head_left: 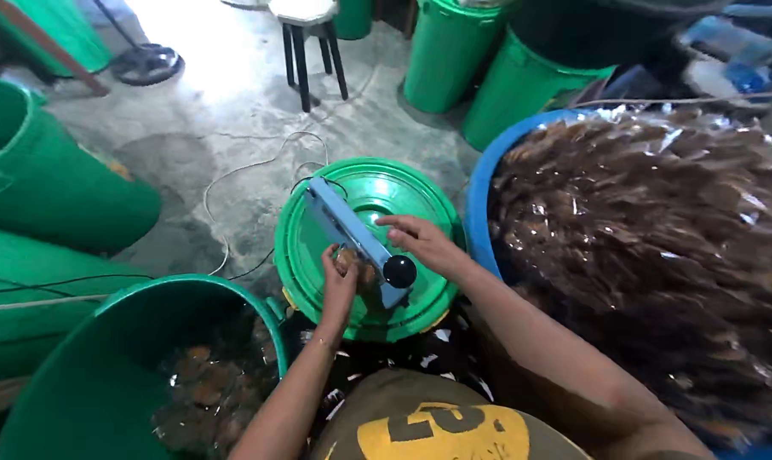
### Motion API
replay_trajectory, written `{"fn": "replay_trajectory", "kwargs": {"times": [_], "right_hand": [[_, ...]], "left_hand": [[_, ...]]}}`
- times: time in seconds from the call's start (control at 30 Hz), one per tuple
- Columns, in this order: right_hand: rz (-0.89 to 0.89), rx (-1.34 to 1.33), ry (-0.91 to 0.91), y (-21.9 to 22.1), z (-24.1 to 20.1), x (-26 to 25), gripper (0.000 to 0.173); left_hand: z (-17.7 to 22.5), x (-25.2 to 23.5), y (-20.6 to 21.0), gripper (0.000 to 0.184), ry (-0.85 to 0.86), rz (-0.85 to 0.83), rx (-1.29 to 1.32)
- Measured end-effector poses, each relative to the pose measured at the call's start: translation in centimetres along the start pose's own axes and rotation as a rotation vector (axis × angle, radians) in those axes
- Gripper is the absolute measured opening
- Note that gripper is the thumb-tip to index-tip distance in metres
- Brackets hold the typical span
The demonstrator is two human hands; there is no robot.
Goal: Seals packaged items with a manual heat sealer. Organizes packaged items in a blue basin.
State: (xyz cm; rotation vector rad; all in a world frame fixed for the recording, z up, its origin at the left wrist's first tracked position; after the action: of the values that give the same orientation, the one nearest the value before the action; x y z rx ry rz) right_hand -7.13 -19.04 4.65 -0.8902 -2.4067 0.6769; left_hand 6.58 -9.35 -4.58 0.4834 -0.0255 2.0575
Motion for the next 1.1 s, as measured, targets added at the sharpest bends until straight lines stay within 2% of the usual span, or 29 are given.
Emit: {"fn": "replay_trajectory", "kwargs": {"times": [0.07,0.13,0.17,0.23,0.3,0.4,0.53,0.63,0.73,0.77,0.83,0.9,0.93,0.97,1.0,1.03,1.1], "right_hand": [[-0.165,0.336,-0.053,1.0,-2.6,0.3,0.051],[-0.299,0.588,0.033,3.5,-3.1,0.2,0.073],[-0.296,0.630,0.075,4.5,-2.7,0.0,0.079],[-0.156,0.631,0.066,5.8,-1.8,0.0,0.074],[0.022,0.610,-0.020,6.4,-0.9,0.5,0.063],[0.222,0.594,-0.149,7.1,0.3,1.1,0.055],[0.270,0.571,-0.178,7.1,0.7,1.1,0.053],[0.263,0.552,-0.174,7.0,0.9,1.1,0.051],[0.193,0.513,-0.162,6.8,0.3,1.0,0.051],[0.191,0.495,-0.188,6.5,0.0,1.1,0.050],[0.303,0.473,-0.345,6.1,0.0,1.8,0.040],[0.470,0.450,-0.561,5.0,-0.6,3.6,0.031],[0.526,0.408,-0.649,3.6,-0.7,4.7,0.029],[0.563,0.376,-0.661,1.9,-0.2,5.9,0.027],[0.606,0.380,-0.579,-0.1,1.2,7.0,0.025],[0.624,0.409,-0.418,-2.1,3.8,7.9,0.023],[0.554,0.544,0.043,-6.3,10.3,9.2,0.025]], "left_hand": [[1.0,-1.1,-0.4,0.060,0.033,-0.006,-0.041],[1.0,-2.3,-1.2,0.062,0.048,-0.005,-0.107],[0.8,-2.7,-1.6,0.064,0.046,-0.013,-0.133],[0.3,-2.7,-2.2,0.064,0.033,-0.037,-0.147],[0.0,-2.1,-2.8,0.063,0.002,-0.024,-0.108],[0.0,-1.6,-3.8,0.059,-0.053,0.128,0.032],[1.4,-1.4,-3.6,0.050,0.022,0.250,0.178],[1.4,-1.7,-2.7,0.043,-0.047,0.152,0.192],[0.8,-2.6,-1.4,0.032,-0.152,0.010,-0.033],[1.0,-2.6,-0.9,0.029,-0.125,-0.002,-0.141],[1.3,-2.0,-0.5,0.032,0.030,0.029,-0.304],[1.2,-0.9,-2.0,0.047,0.230,-0.040,-0.336],[1.2,-0.3,-3.1,0.053,0.296,-0.094,-0.318],[1.1,0.6,-4.6,0.060,0.302,-0.130,-0.280],[1.1,1.7,-6.4,0.066,0.274,-0.142,-0.238],[1.2,3.0,-8.5,0.070,0.238,-0.126,-0.223],[1.5,5.7,-13.2,0.074,0.151,-0.098,-0.282]]}}
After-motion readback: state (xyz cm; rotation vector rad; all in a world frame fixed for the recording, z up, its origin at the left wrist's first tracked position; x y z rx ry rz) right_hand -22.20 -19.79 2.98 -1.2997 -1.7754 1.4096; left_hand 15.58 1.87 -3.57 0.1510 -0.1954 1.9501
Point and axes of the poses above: each hand's wrist, its own x-axis away from the middle knuckle, its own y-axis out of the palm, z = x × y, the point moved 4 cm from there along -x, towards the middle knuckle, and after that the axes turned 8 degrees about x, right-handed, at the moved point
